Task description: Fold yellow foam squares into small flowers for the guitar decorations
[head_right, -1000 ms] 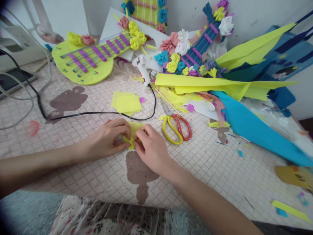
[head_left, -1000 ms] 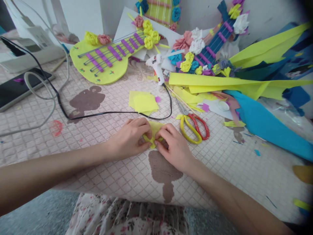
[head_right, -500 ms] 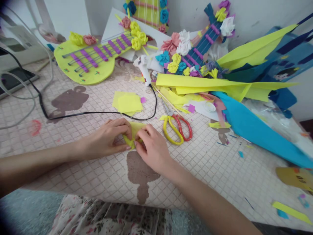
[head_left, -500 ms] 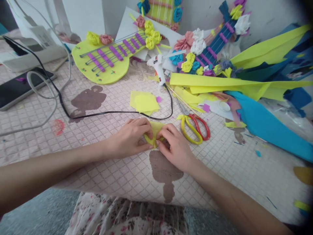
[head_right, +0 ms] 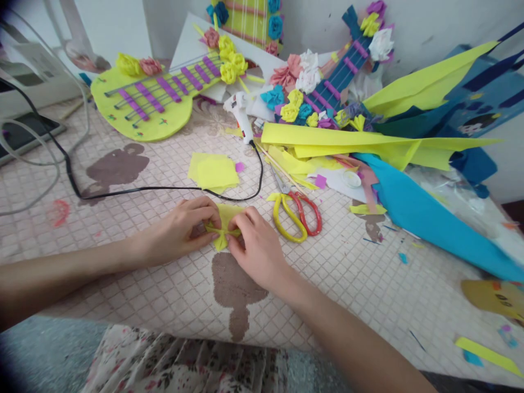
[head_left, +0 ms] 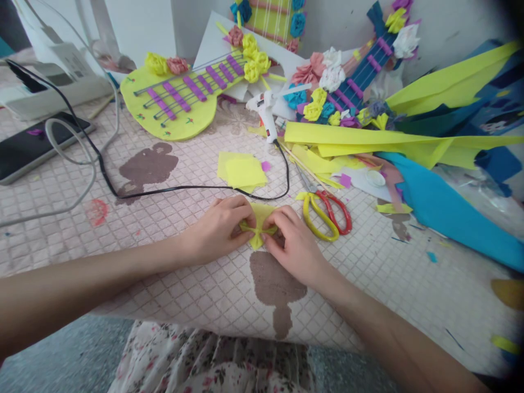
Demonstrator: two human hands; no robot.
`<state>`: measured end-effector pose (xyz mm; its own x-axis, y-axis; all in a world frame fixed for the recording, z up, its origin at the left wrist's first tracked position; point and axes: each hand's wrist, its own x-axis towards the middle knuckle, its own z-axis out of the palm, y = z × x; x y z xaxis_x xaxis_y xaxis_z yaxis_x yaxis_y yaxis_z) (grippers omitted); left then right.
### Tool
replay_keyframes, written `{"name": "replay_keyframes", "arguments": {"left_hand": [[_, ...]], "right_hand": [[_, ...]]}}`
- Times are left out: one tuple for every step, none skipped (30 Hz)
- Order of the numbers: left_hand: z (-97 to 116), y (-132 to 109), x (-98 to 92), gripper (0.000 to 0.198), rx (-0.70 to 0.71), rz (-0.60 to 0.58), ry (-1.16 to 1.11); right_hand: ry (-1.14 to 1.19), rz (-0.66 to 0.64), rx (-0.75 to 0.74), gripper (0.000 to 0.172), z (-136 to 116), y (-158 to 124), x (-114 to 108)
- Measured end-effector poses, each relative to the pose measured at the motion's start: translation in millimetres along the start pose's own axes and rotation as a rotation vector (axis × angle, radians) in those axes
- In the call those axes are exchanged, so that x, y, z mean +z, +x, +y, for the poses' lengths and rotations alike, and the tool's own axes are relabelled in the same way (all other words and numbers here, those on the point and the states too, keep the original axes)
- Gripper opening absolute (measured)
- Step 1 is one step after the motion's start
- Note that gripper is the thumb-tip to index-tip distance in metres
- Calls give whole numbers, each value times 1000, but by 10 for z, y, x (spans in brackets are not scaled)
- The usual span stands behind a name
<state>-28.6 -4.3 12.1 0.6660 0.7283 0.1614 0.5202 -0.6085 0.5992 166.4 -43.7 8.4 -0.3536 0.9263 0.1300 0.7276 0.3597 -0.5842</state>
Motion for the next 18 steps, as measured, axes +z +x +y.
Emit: {"name": "replay_keyframes", "arguments": {"left_hand": [[2,5,2,2,-2,7,-6],[4,9,5,2,0,15,-10],[7,12,8,4,2,23,-13],[10,15,11,6,2,30,-13],[14,16,14,7,3,36,-11],[17,16,18,8,2,41,-7],[19,15,22,8,1,44,-3],[21,13,28,8,-3,46,3],[21,12,33,8,-6,48,8],[21,10,39,8,-8,50,14],[21,8,45,8,-11,51,20],[20,7,50,8,-11,51,25],[19,6,55,8,-9,51,31],[17,4,58,7,-6,53,37],[16,3,61,7,-2,54,43],[14,2,64,7,0,56,48],[13,1,65,7,3,57,53],[12,1,67,7,3,58,57]], "right_hand": [[-4,4,6,8,-6,2,1],[-7,10,10,8,-11,5,3],[-10,16,13,8,-16,7,6],[-14,21,15,8,-18,8,9],[-18,25,17,8,-19,9,13],[-21,30,15,8,-19,9,17],[-24,33,15,8,-19,8,21],[-27,37,14,9,-18,8,24],[-30,39,13,9,-18,7,27],[-33,43,11,9,-18,7,29],[-35,46,9,9,-19,8,31],[-38,50,7,9,-21,10,33],[-41,54,6,9,-23,12,35],[-42,58,4,10,-25,14,37],[-43,59,5,10,-26,15,40],[-44,61,7,10,-27,16,43],[-45,61,8,10,-26,16,46],[-44,60,9,10,-25,16,50]]}}
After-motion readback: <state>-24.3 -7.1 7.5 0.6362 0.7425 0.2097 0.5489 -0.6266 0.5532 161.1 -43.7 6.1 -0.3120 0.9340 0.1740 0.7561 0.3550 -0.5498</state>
